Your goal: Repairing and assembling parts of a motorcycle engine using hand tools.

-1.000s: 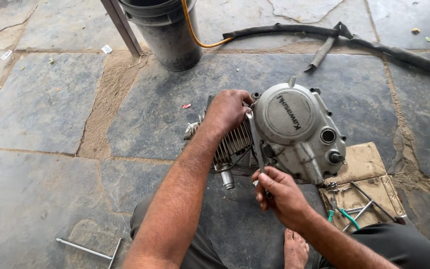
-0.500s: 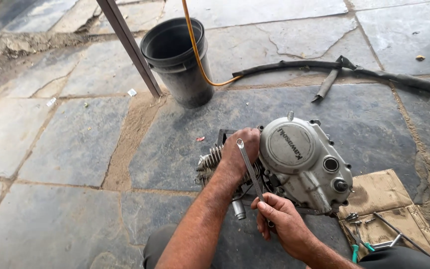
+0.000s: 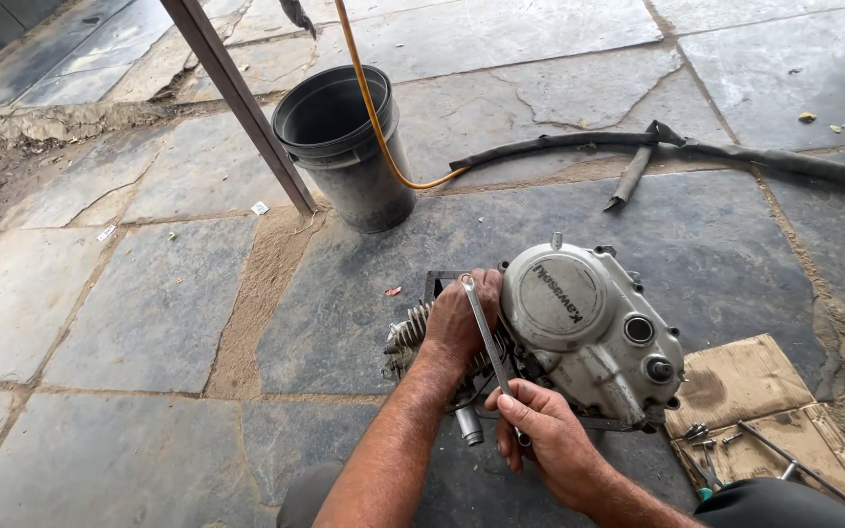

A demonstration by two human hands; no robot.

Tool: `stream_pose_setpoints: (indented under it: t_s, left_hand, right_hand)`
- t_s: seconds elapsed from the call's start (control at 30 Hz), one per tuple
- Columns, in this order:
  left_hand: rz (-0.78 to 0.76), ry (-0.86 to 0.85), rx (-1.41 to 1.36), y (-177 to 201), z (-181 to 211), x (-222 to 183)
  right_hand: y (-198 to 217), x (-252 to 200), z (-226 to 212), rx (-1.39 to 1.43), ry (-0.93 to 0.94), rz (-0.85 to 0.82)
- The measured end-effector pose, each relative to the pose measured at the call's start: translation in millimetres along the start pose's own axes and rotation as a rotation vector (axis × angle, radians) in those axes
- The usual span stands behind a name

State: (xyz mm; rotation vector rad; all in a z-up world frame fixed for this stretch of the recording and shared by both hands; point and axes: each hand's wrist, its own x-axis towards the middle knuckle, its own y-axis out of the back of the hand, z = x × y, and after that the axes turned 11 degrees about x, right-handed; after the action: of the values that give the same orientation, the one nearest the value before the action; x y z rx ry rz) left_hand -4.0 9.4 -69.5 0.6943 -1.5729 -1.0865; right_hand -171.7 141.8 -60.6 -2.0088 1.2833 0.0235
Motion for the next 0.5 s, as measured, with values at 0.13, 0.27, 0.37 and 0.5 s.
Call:
stream_pose_setpoints:
  t_s: [0.13, 0.27, 0.37, 0.5]
  left_hand:
    - [0.055, -0.053, 0.009, -7, -6, -6]
    - [-0.043, -0.004, -0.017, 6, -5, -6]
    - [-0.068, 0.089, -0.113, 35, 0, -2]
    - [-0.017, 0.057, -0.133, 22, -6, 2]
  right_hand:
    - [-4, 1, 4, 0.048, -0.021, 0.002]
    - [-6, 6, 10, 0.032, -0.048, 0.032]
    - [-5, 9, 12, 0.023, -0.049, 0.012]
    - [-4, 8, 5, 0.021, -0.041, 0.022]
